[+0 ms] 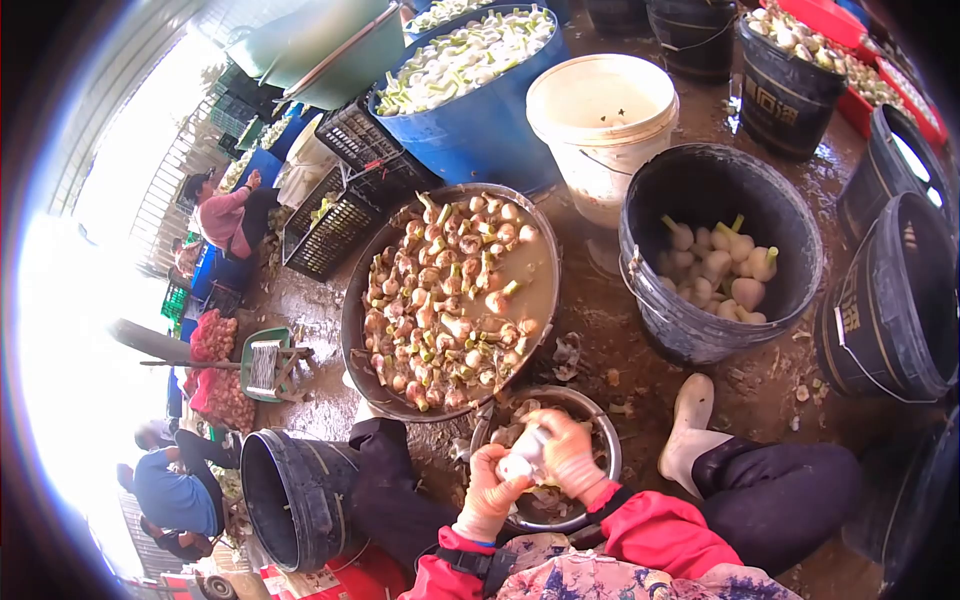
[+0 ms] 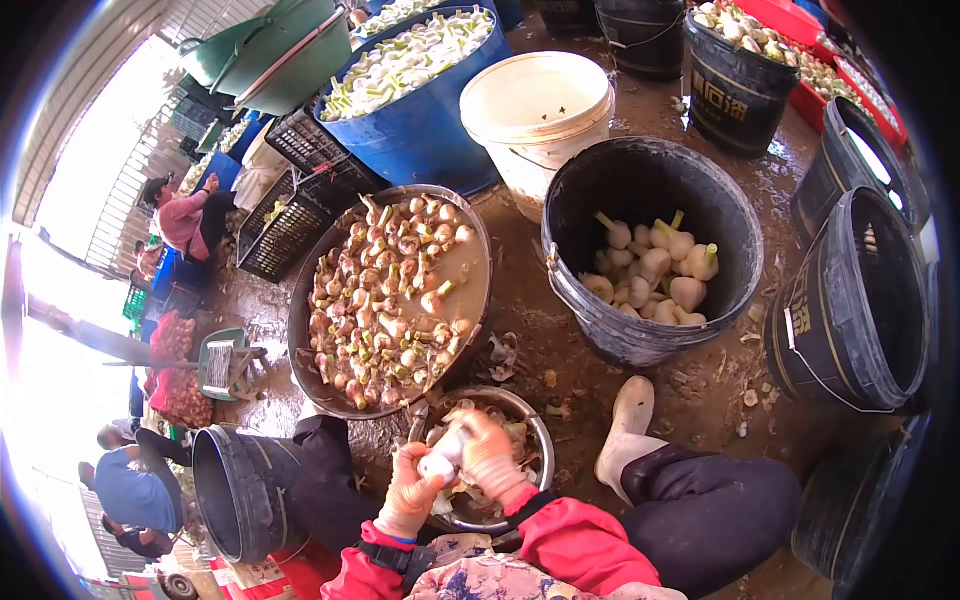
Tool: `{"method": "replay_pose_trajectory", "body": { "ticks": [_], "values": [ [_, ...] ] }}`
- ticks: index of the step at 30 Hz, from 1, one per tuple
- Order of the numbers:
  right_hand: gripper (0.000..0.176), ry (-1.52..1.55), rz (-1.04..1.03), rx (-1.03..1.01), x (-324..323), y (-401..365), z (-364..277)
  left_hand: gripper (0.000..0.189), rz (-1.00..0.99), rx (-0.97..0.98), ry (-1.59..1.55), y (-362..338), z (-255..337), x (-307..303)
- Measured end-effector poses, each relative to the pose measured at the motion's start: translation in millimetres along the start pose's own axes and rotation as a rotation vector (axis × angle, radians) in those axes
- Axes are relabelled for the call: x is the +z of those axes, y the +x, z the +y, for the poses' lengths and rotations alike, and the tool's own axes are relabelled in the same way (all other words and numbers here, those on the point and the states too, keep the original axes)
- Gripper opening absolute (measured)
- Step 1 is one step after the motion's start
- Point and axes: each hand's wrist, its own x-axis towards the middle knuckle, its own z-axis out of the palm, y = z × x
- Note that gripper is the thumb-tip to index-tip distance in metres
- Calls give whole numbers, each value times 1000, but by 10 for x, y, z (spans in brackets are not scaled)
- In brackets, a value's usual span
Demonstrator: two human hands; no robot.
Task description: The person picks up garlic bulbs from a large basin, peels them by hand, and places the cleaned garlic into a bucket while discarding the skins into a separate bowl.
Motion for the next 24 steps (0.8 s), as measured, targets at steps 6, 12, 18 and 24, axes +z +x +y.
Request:
{"method": "replay_pose_trajectory", "body": {
  "ticks": [6,12,18,24],
  "values": [
    [27,-303,-148,-152,-281,187,503,78,-19,-25,-16,-47,60,-120],
    [40,-172,-520,-206,-32,-93,62,101,32,-118,327,63,242,-119],
    [35,229,-344,80,110,-122,6,113,19,73,817,119,308,-66],
    [36,218,-252,110,41,-57,-169,93,67,80,132,117,344,-21]
  ]
}}
